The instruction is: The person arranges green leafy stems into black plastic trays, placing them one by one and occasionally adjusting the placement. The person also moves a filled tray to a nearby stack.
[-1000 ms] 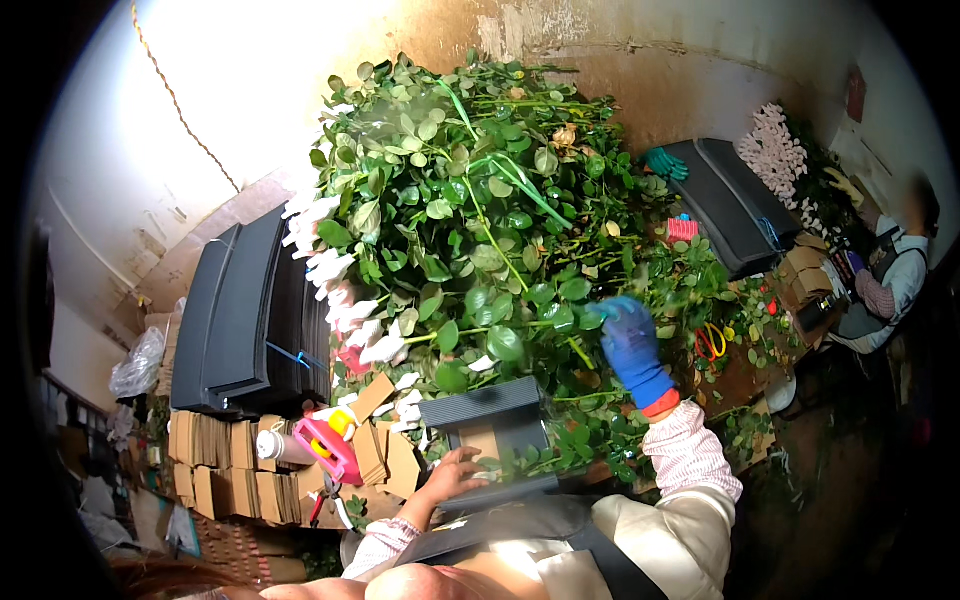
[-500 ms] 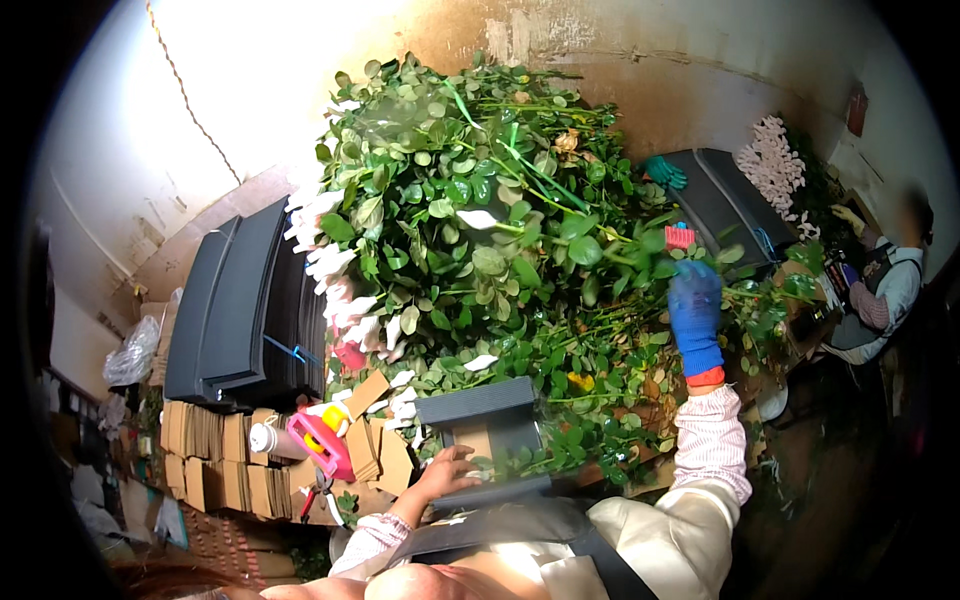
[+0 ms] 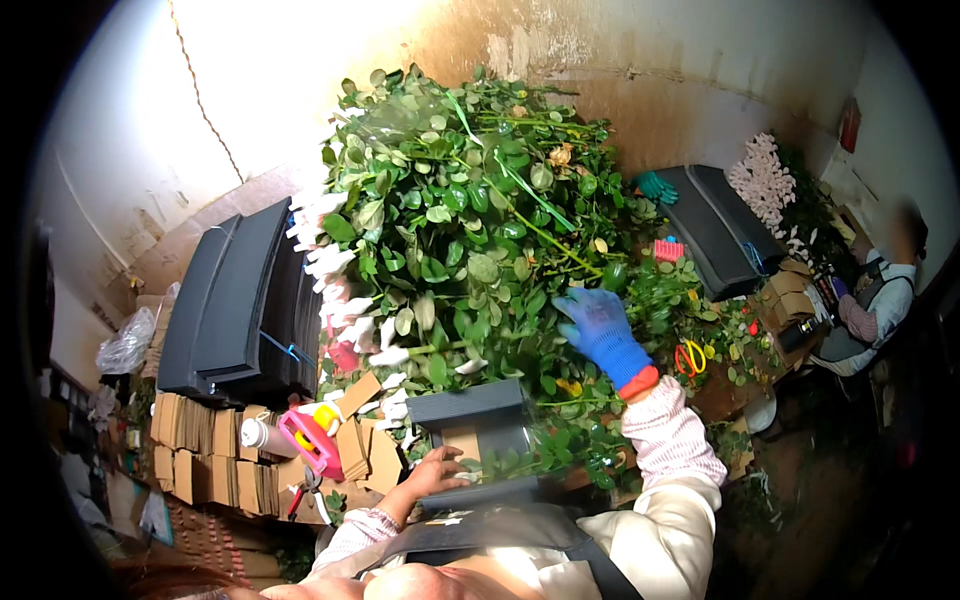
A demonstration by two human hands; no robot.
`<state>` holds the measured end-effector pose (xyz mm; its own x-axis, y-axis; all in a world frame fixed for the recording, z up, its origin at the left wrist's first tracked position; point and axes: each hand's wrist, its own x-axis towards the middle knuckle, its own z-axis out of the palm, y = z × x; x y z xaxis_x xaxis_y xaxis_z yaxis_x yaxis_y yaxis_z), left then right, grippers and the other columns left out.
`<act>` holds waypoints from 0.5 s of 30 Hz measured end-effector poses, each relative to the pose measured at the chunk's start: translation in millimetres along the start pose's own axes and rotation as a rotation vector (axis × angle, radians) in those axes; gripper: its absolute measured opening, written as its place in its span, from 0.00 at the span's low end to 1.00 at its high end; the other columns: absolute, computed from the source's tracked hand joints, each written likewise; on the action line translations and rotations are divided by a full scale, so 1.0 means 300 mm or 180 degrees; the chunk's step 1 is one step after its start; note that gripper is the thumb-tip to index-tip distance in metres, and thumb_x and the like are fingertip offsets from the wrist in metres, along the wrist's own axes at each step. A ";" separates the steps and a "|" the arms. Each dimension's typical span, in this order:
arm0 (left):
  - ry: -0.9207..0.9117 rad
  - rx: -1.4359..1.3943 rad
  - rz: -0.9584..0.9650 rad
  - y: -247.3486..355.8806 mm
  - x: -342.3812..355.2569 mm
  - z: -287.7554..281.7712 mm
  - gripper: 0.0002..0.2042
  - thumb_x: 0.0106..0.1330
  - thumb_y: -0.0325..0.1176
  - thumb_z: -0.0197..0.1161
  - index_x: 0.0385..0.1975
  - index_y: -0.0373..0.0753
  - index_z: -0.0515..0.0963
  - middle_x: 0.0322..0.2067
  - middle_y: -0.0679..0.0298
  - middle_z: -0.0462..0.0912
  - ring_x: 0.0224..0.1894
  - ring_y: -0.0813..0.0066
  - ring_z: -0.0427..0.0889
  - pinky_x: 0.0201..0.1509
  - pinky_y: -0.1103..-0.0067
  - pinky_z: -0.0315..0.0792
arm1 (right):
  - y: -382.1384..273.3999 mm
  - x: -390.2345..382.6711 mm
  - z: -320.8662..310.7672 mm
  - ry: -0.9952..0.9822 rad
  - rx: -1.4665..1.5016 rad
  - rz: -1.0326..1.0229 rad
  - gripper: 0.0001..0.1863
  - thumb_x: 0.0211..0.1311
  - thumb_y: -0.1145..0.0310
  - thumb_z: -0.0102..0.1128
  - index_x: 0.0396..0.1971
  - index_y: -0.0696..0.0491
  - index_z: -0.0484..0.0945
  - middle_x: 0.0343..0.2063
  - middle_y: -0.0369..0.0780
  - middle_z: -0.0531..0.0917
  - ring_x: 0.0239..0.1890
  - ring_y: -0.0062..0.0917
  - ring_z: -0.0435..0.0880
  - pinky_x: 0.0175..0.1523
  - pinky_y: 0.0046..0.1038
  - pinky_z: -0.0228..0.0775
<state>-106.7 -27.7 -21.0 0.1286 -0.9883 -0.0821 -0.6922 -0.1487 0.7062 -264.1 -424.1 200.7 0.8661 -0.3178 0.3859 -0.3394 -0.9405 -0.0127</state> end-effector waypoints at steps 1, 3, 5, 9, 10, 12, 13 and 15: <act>0.0007 0.0058 0.0038 -0.013 -0.003 -0.002 0.19 0.57 0.48 0.72 0.44 0.45 0.86 0.58 0.56 0.75 0.61 0.53 0.71 0.65 0.65 0.67 | -0.034 0.077 -0.010 0.0227 0.0171 -0.0045 0.19 0.58 0.58 0.64 0.51 0.44 0.80 0.48 0.41 0.81 0.49 0.38 0.81 0.55 0.40 0.72; 0.0101 0.0160 0.0137 -0.031 -0.009 0.012 0.19 0.57 0.49 0.72 0.43 0.44 0.86 0.58 0.55 0.75 0.60 0.53 0.72 0.64 0.64 0.68 | -0.082 0.247 -0.041 0.0794 0.0767 -0.0018 0.17 0.64 0.62 0.60 0.53 0.44 0.80 0.46 0.40 0.84 0.48 0.39 0.83 0.55 0.40 0.73; 0.0129 0.0143 0.0075 -0.023 -0.022 0.004 0.19 0.57 0.49 0.72 0.43 0.44 0.86 0.58 0.55 0.76 0.60 0.52 0.72 0.64 0.64 0.68 | -0.066 0.441 -0.024 0.1454 0.0662 -0.0192 0.16 0.66 0.63 0.57 0.52 0.47 0.79 0.46 0.41 0.84 0.47 0.39 0.83 0.54 0.40 0.74; 0.0109 0.0219 0.0007 -0.006 -0.019 -0.007 0.20 0.58 0.51 0.72 0.43 0.44 0.87 0.58 0.55 0.75 0.60 0.53 0.72 0.64 0.65 0.68 | 0.022 0.738 0.076 0.0801 -0.0540 0.1184 0.20 0.62 0.55 0.60 0.49 0.50 0.80 0.45 0.46 0.84 0.48 0.39 0.84 0.52 0.40 0.75; 0.0063 0.0179 0.0071 -0.015 0.005 0.004 0.20 0.58 0.51 0.71 0.44 0.45 0.87 0.58 0.56 0.76 0.60 0.53 0.73 0.64 0.66 0.68 | 0.099 0.783 0.120 0.0396 -0.0707 0.1428 0.19 0.62 0.55 0.59 0.47 0.50 0.81 0.43 0.46 0.85 0.47 0.39 0.84 0.51 0.41 0.75; -0.0009 0.0145 0.0129 -0.032 0.038 0.034 0.20 0.58 0.52 0.71 0.44 0.45 0.87 0.59 0.57 0.75 0.61 0.54 0.72 0.65 0.66 0.68 | 0.227 0.818 0.190 -0.0159 -0.0909 0.1655 0.16 0.64 0.55 0.57 0.41 0.50 0.84 0.39 0.45 0.86 0.45 0.40 0.85 0.49 0.41 0.76; -0.0008 0.0099 0.0038 -0.033 0.014 0.041 0.20 0.58 0.52 0.71 0.44 0.45 0.87 0.59 0.57 0.75 0.61 0.54 0.72 0.65 0.66 0.68 | 0.188 0.826 0.174 -0.0289 -0.0895 0.1581 0.16 0.64 0.55 0.55 0.37 0.51 0.85 0.36 0.44 0.87 0.44 0.40 0.86 0.47 0.41 0.76; 0.0050 0.0108 -0.0058 -0.041 -0.003 0.042 0.20 0.58 0.52 0.71 0.43 0.46 0.87 0.60 0.58 0.74 0.61 0.55 0.71 0.64 0.66 0.68 | 0.140 0.745 0.121 0.0142 -0.0370 0.1099 0.15 0.65 0.56 0.55 0.36 0.52 0.83 0.35 0.45 0.85 0.41 0.43 0.84 0.44 0.43 0.74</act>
<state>-107.2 -25.3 -38.5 0.1524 -0.9848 -0.0834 -0.7134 -0.1680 0.6804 -71.6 -539.0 252.9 0.6772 -0.6061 0.4171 -0.6506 -0.7580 -0.0452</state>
